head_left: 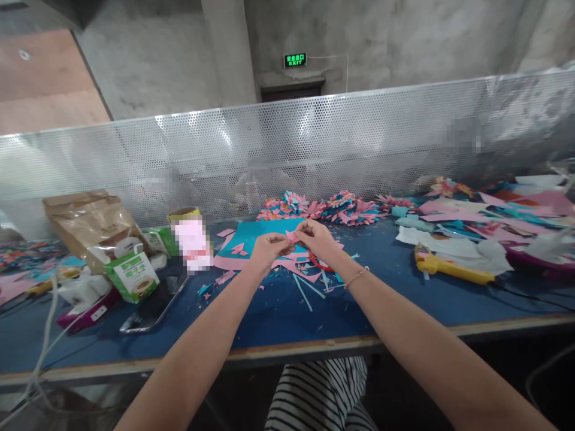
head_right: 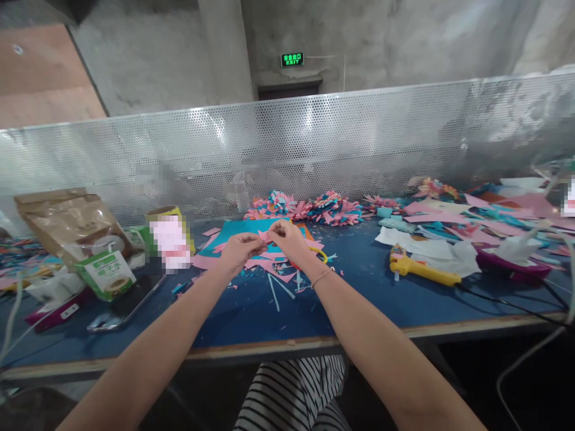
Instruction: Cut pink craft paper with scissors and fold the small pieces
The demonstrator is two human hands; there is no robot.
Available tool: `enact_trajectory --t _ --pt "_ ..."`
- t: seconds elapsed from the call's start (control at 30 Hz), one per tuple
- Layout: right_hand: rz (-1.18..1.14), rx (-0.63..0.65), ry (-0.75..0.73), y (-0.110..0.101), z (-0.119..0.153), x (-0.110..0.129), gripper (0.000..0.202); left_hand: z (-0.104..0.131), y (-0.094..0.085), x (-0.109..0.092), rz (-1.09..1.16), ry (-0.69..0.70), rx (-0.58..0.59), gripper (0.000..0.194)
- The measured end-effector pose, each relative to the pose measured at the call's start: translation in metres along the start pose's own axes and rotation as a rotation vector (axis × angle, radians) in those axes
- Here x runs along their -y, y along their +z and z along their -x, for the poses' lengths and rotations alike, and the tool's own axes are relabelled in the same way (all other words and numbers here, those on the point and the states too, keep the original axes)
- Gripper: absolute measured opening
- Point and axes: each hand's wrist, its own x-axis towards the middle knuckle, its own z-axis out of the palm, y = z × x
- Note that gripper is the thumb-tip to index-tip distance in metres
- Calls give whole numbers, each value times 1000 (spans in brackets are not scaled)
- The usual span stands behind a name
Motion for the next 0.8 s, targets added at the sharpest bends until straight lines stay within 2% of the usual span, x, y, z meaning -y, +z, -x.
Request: enact_trajectory --t 0.13,0.27,0.4,0.53,0.8 --pt "-119 6 80 -1 -2 -2 21 -1 0 1 30 -9 -7 18" --pt "-91 46 81 -2 -3 0 26 -2 0 2 43 -22 -27 18" --pt "-70 81 85 -1 -2 3 27 -3 -1 3 -15 14 6 17" --pt "-72 66 96 -1 -2 4 25 -2 -2 2 -66 45 22 16" --pt "60 5 58 -1 -1 6 25 -4 -3 4 -50 12 44 15"
